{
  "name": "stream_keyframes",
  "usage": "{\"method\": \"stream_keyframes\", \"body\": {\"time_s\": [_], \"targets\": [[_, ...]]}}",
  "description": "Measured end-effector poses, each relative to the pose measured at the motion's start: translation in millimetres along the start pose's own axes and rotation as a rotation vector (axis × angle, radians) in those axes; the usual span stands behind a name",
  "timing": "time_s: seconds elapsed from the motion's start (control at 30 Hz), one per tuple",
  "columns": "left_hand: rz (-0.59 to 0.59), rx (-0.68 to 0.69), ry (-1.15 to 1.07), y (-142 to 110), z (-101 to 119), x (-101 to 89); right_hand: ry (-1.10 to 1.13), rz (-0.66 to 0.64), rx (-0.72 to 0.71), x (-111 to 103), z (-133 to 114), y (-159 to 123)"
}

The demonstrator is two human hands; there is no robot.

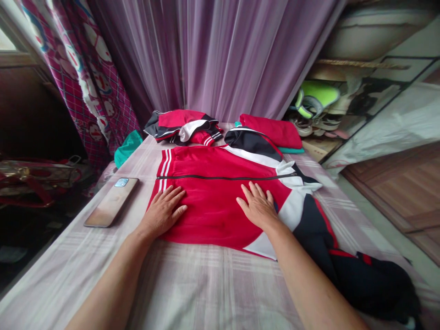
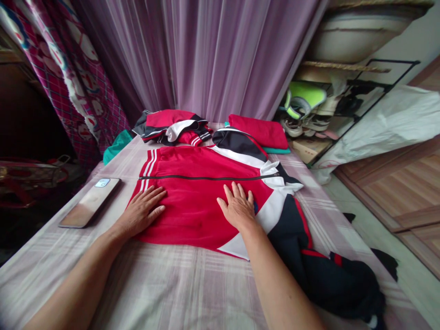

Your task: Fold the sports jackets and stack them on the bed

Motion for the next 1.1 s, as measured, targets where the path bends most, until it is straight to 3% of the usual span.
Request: {"method": "stream_keyframes", "body": {"time_s": [0.17, 0.4, 0.73, 0.97, 1.1], "targets": [[0.017, 0.003, -0.002, 1, -2, 0.3, 0.024, 0.033, 0.012, -7, 5, 2], [0.019, 0.003, -0.007, 1, -2, -0.5, 0.001, 0.002, 0.298, -8, 83, 3], [0.067, 0.014, -0.014, 2, -5, -1.1, -0.002, 0.061, 0.297, -11, 85, 1], [0.079, 0.034, -0.005, 3, -5, -2.5, -0.021, 0.054, 0.421, -14, 125, -21], [0.098, 0.038, -0.005, 4, -6, -2.3, -0.018, 0.043, 0.431, -11, 132, -24]]}}
Point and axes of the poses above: each hand's wrist, its own y-axis towards the middle knuckle, its own x-axis out of the palm, z = x × y, the point moved 10 cm from there along y, towards the middle knuckle, and after that the axes turned 1 degree about y, right-handed, at the moved point
